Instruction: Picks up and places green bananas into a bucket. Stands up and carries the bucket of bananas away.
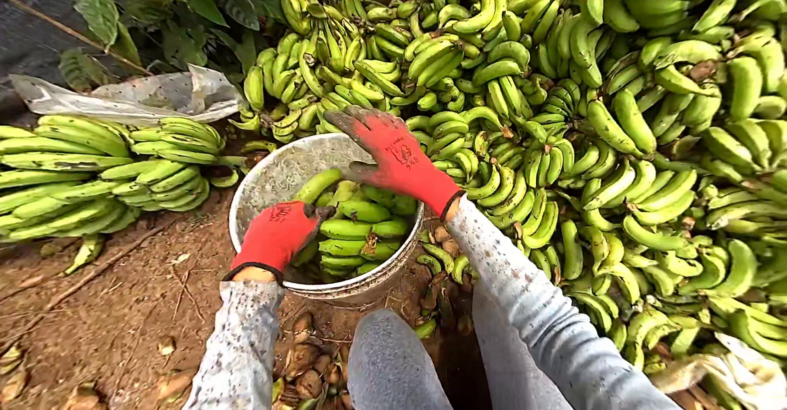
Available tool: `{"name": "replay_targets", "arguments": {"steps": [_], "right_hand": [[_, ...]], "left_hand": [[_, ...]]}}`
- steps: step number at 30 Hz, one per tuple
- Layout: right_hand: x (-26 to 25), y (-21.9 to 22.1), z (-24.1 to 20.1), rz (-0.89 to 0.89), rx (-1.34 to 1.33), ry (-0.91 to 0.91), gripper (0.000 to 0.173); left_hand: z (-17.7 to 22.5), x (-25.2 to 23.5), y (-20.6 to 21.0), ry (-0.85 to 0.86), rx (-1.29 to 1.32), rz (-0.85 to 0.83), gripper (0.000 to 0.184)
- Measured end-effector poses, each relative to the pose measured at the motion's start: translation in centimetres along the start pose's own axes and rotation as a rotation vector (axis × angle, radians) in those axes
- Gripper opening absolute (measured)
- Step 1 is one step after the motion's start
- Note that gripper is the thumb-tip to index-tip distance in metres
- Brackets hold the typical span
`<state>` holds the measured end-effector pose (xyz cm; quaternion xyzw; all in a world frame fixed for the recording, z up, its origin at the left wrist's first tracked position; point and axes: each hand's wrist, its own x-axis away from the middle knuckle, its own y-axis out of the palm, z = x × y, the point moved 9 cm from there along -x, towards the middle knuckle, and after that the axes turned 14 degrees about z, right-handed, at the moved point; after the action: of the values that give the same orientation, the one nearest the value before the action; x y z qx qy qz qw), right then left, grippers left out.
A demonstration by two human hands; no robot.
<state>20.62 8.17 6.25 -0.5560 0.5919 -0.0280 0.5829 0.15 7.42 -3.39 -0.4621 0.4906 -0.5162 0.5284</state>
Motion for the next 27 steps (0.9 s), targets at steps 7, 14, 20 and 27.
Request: {"name": "replay_targets", "arguments": {"steps": [7,14,20,27], "right_hand": [[20.8,-14.1,29.4,0.206,0.567,0.902,0.095],[20.9,-13.0,27.0,-0.066,0.531,0.605,0.025],[6.1,-16.0,9.8,0.469,0.124,0.129,0.019],[-0.8,-13.4,1.6,0.184,-0.195,-0.062,0.049]], "left_hand": [[2.4,0.2,-5.7,0.120,0.269,0.482,0.034],[-0.4,0.0,-7.7,-0.002,0.581,0.736,0.037],[-0.9,1.1,-9.9,0.028,0.770,0.938,0.041],[-5.5,2.4,-12.2,0.424,1.471,0.852,0.068]]}}
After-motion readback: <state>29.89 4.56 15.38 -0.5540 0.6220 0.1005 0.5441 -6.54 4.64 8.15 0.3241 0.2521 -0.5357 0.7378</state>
